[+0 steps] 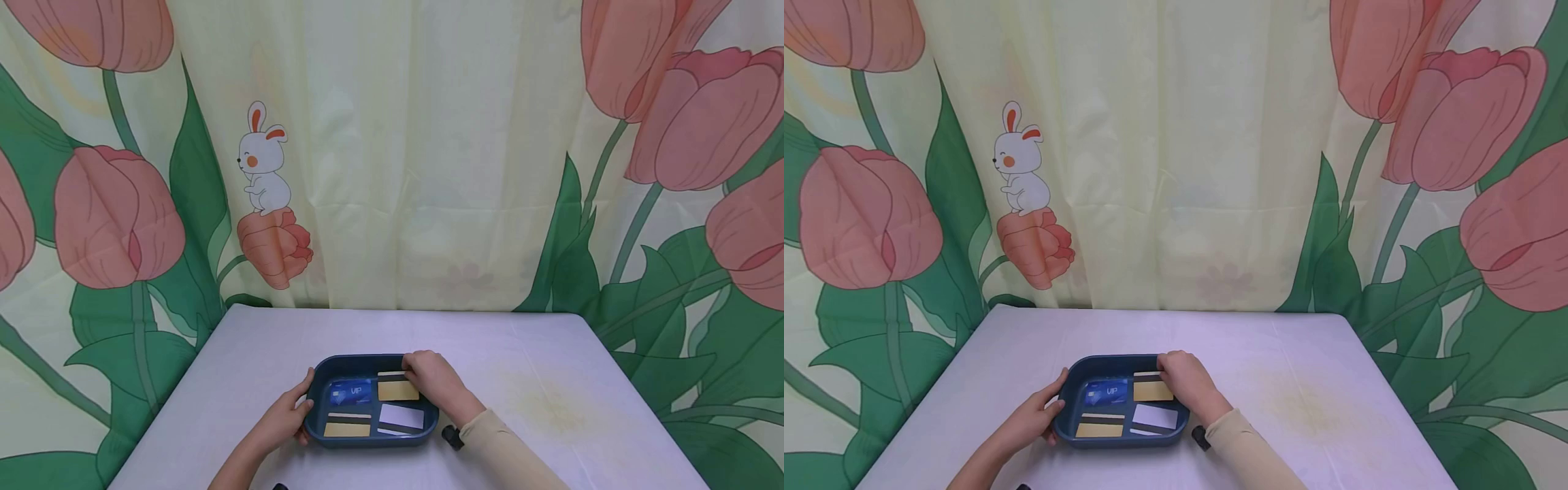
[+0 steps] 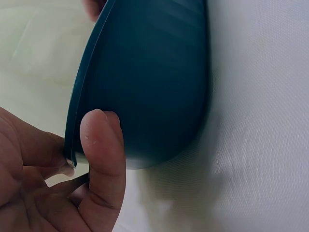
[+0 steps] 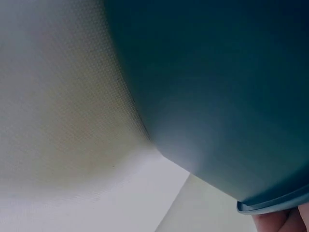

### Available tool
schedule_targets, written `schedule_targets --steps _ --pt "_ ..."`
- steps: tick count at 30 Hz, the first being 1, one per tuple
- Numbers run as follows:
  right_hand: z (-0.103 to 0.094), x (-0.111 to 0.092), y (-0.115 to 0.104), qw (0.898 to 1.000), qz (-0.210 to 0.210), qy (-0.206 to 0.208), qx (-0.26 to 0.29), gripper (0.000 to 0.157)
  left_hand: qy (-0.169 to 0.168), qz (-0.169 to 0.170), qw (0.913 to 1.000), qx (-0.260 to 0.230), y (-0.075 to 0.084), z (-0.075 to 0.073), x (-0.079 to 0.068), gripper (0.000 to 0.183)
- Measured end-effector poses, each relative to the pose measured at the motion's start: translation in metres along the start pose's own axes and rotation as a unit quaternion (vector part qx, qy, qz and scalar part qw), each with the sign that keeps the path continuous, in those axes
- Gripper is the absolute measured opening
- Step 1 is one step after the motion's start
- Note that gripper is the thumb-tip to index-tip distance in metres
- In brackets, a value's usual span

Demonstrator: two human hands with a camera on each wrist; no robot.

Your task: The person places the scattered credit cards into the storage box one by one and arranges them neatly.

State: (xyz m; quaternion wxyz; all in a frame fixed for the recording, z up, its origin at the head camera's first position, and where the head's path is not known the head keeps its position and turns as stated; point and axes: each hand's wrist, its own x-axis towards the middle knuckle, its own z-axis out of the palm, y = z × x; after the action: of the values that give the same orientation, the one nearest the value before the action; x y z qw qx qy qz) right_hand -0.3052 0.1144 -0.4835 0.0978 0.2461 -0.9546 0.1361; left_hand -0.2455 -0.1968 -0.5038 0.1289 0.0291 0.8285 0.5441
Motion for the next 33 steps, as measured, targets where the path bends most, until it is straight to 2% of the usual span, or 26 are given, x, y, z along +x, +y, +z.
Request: schedule_targets --steps 5,9,19,26,33 --pt "0.000 -0.001 -0.001 1.000 0.002 0.015 -0.024 0.007 0.001 0.009 1.0000 0.001 0.002 0.001 0.000 0.065" --pt "-0.002 -0.004 -0.002 1.000 0.007 0.024 -0.018 0.005 0.002 0.004 1.0000 0.003 0.003 0.001 0.000 0.065" --pt "-0.010 -0.009 -0.003 0.996 0.013 0.083 -0.001 0.012 -0.002 0.000 1.0000 0.004 0.004 0.000 0.000 0.065" --pt "-0.018 -0.013 0.002 0.995 0.017 0.095 0.011 0.012 0.003 -0.003 1.0000 0.006 0.005 0.001 0.003 0.065" --pt "-0.023 -0.017 0.013 0.995 0.020 0.099 -0.008 0.011 0.013 -0.002 0.9998 0.016 0.004 -0.001 0.003 0.065"
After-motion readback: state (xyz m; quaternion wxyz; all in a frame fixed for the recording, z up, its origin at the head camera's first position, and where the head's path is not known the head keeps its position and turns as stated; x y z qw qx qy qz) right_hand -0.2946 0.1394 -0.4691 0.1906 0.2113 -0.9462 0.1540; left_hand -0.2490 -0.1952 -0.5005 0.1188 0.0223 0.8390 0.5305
